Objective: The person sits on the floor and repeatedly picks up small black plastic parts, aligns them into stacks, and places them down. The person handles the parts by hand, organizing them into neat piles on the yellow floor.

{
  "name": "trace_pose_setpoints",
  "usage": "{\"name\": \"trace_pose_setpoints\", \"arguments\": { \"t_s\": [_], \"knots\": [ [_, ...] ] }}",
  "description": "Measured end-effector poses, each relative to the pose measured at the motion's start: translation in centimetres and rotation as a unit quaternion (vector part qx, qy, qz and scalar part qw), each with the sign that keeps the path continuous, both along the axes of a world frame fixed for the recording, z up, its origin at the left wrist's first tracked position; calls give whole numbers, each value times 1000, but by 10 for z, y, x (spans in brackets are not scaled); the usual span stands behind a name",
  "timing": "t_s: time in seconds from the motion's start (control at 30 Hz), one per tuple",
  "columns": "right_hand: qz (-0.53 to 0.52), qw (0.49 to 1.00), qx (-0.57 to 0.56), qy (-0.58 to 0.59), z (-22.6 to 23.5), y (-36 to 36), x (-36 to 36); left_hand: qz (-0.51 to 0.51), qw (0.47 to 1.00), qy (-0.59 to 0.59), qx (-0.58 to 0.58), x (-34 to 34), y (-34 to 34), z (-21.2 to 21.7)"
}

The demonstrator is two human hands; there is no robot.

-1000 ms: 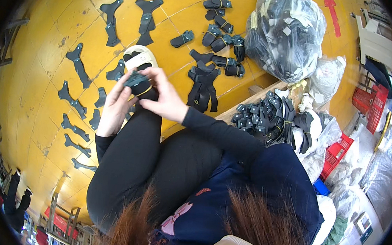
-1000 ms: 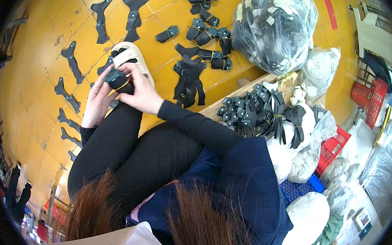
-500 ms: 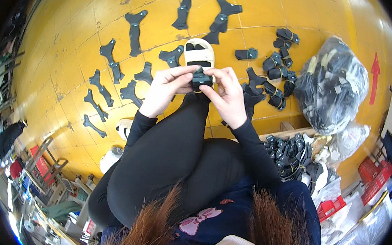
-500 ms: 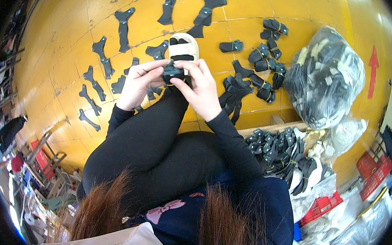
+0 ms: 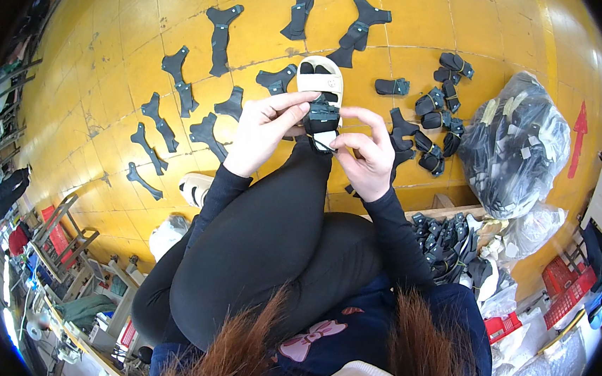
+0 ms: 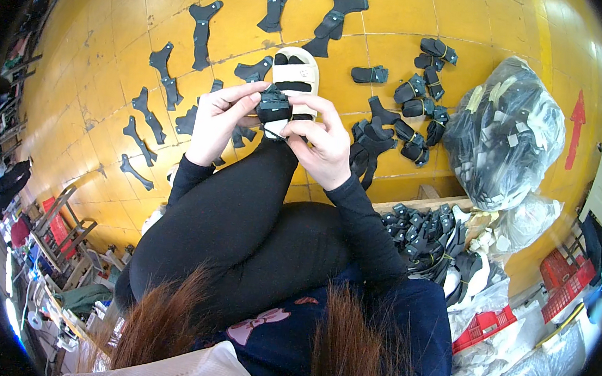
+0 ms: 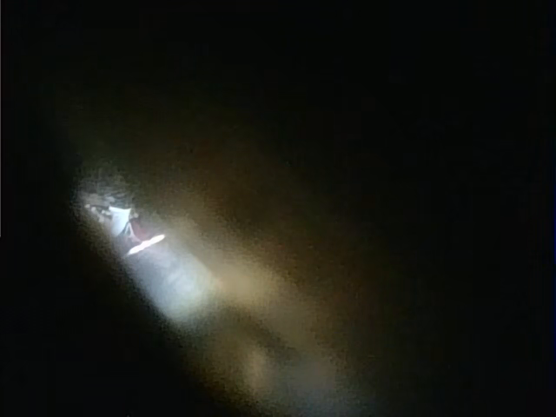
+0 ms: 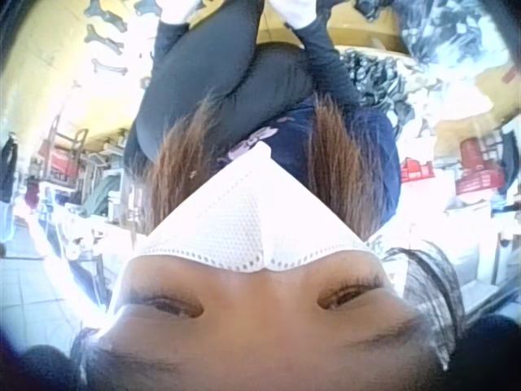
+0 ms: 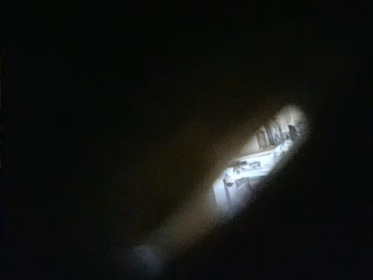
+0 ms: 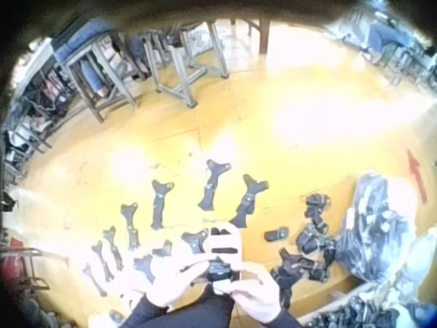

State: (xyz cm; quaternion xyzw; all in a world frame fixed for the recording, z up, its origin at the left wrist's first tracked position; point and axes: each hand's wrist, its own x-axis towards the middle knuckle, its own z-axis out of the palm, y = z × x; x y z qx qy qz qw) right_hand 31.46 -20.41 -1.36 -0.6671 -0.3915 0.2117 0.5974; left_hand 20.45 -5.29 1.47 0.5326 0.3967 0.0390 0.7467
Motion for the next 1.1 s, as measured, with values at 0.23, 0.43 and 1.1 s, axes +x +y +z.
{"name": "trace_pose_setpoints", "arguments": {
  "t_s": [0.23,0.43,1.1],
  "knots": [
    [16,999,4,-46,-4,0,0,3,1000,8,18,-3,1,-2],
    [-10,997,-48,58,4,5,-8,2,999,-1,34,-4,0,-4],
    [-77,950,-136,269,-91,-21,-5,-172,977,65,110,-7,1,-23]
  ]
}}
